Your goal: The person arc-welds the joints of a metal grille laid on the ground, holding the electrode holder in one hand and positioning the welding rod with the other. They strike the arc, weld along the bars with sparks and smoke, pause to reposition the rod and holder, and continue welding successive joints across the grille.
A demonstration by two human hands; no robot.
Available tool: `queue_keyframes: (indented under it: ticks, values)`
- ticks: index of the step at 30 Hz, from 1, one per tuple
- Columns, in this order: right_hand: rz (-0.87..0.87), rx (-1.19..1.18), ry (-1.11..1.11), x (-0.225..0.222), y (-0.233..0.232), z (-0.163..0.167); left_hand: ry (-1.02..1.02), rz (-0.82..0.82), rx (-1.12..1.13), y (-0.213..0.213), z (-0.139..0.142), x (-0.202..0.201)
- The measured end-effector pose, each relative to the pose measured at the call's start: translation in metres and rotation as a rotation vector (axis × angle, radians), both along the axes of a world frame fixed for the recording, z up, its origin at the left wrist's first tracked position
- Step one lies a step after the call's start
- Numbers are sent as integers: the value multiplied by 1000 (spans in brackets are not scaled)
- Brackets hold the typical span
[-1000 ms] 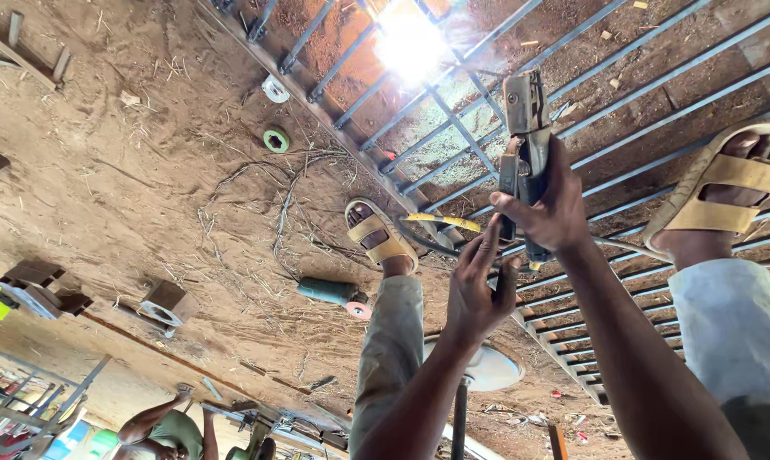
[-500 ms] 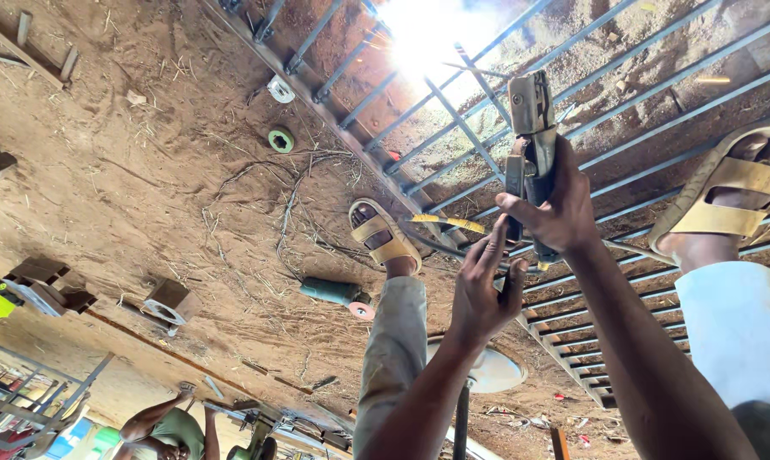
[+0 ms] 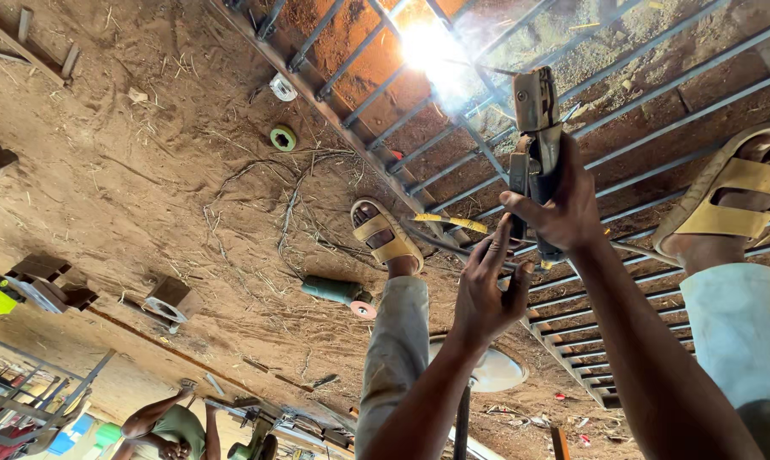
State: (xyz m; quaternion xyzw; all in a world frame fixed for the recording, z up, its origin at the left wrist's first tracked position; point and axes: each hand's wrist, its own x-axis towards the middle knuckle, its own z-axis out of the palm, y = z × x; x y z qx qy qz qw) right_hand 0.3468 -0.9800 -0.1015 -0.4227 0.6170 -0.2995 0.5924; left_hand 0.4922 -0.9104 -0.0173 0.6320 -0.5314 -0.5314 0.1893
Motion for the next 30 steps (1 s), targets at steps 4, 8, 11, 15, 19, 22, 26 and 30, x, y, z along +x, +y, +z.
queue_keyframes:
  ticks: [4, 8, 11, 15, 19, 22, 26, 30]
  values:
    - [12, 46, 50, -1, 2, 0, 20, 30, 49, 2, -1, 0]
    - [-70, 27, -133, 1, 3, -2, 0, 8, -50, 1, -2, 1]
    - [-25, -5, -39, 0, 2, -3, 32, 40, 35, 0, -2, 0]
    - [-19, -19, -35, 0, 1, -3, 16, 31, 43, 1, 0, 0]
    - [-18, 5, -19, -1, 0, -3, -12, 4, -20, 1, 0, 0]
    - [-4, 27, -3, -2, -1, -3, -14, 3, 4, 0, -1, 0]
    - [23, -52, 29, -3, 0, -6, -21, -13, -25, 0, -1, -2]
    - [21, -37, 47, -5, 4, -7, 22, 48, 52, 3, 2, -3]
